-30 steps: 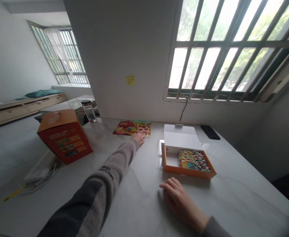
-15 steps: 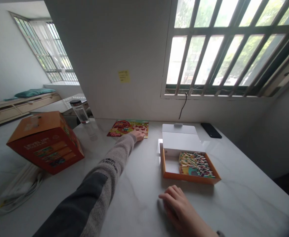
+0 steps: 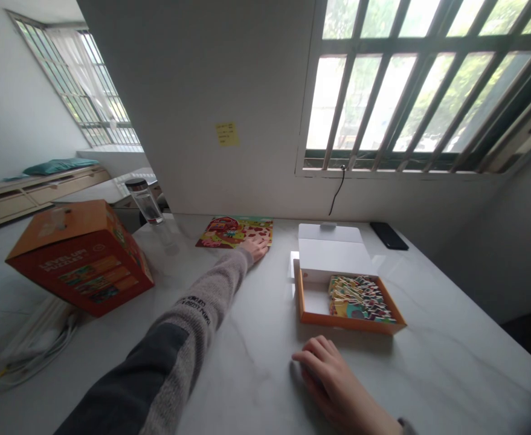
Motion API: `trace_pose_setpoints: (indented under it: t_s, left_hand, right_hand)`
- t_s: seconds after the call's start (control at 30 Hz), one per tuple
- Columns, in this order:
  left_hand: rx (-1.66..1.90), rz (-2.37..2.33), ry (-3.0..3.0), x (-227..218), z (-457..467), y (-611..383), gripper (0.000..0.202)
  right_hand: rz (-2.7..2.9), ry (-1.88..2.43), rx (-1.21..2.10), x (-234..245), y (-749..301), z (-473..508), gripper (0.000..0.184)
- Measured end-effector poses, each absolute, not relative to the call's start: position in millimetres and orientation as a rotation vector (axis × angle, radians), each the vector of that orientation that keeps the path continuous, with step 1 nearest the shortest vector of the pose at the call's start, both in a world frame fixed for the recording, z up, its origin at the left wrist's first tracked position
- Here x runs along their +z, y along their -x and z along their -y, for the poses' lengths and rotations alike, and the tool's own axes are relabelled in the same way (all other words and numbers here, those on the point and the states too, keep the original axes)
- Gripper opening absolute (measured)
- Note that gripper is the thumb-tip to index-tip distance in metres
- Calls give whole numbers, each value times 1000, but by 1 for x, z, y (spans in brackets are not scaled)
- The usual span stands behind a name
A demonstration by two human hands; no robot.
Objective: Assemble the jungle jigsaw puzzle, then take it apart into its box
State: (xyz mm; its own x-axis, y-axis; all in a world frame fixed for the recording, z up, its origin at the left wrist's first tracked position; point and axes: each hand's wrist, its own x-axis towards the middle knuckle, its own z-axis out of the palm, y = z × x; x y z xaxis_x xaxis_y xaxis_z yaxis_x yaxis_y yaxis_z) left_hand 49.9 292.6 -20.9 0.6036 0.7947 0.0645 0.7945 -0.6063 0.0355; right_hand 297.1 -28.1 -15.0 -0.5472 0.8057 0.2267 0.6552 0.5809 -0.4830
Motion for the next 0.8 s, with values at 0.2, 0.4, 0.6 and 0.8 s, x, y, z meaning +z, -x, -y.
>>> trace_pose_setpoints:
  t_s: [0.2, 0.4, 0.6, 0.8]
  left_hand:
    - [81, -1535, -2778, -33, -263, -59, 43]
    - [37, -1622, -2699, -39, -222, -61, 63]
    - [72, -1548, -2758, -41, -153, -52, 63]
    - [122, -1433, -2814, -39, -69, -18, 60]
  right_hand:
    - [2365, 1149, 452, -14, -298, 30, 25]
    - [2385, 1143, 454, -17, -300, 32, 26]
    - [2383, 1115, 395, -19, -301, 36, 25]
    - [2364, 1106, 349, -24, -301, 39, 34]
